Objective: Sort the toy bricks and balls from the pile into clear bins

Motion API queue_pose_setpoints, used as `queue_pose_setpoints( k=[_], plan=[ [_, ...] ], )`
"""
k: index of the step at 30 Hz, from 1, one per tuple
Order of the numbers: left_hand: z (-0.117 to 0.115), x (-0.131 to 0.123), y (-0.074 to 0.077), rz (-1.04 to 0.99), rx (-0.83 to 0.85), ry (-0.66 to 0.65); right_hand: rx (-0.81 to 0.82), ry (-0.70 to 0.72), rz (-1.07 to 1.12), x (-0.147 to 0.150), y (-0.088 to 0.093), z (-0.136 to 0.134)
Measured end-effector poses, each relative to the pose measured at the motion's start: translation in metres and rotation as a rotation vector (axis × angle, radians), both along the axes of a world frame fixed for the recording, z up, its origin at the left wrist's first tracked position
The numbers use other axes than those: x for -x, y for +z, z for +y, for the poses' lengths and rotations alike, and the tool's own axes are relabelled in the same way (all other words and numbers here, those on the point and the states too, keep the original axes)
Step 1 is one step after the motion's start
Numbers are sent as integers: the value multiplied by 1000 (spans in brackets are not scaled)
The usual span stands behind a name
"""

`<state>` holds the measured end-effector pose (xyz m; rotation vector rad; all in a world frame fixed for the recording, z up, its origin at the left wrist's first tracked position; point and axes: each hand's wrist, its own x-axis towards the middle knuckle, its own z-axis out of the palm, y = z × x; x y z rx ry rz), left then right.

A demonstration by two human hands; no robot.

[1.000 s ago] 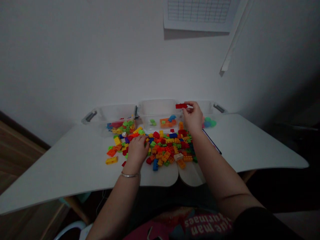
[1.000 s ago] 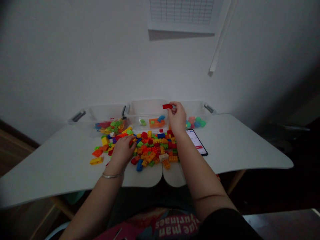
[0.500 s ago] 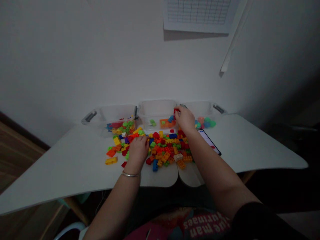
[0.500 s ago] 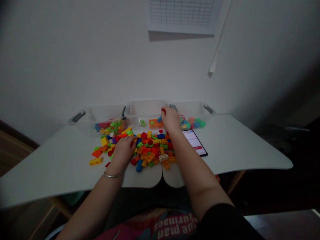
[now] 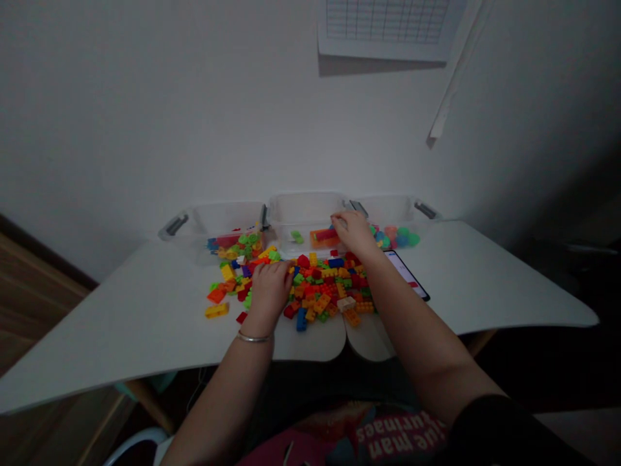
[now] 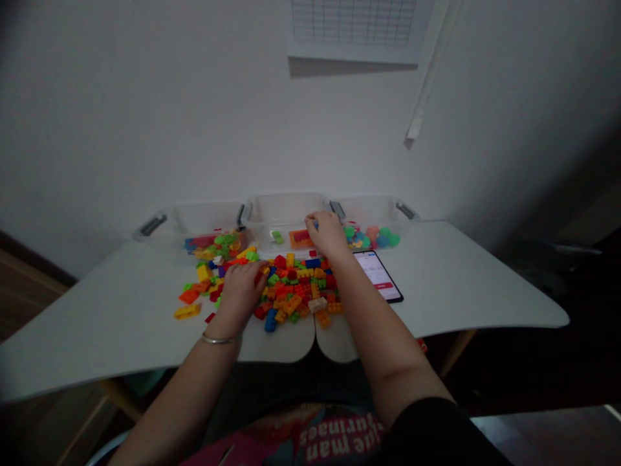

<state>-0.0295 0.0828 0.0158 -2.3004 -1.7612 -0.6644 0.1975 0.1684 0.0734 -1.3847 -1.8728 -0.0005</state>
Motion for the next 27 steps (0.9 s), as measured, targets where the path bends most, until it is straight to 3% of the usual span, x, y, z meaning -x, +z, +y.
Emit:
queue_pose_setpoints(
  k=[4, 8, 10, 13, 16, 19, 27],
  plan=[
    [1, 1, -1, -37, -15, -29, 16, -10, 116, -6, 8, -13],
    [2, 1, -1, -80, -47, -70, -82, 32, 272, -3, 12, -38],
    [2, 0, -2, -102, -80, -68, -95, 96, 405, 7, 7, -51],
    [1, 0, -2, -150, -140, -12, 10, 223, 518, 30, -10, -67],
    [-1, 0, -2, -181, -176, 49, 106, 295, 476, 52, -31, -77],
    [-1, 1, -1, -183, -202, 5, 189, 327, 415, 65, -44, -81],
    [-1, 1, -2, -134, -250, -200, 257, 292, 319, 67, -43, -90]
  ],
)
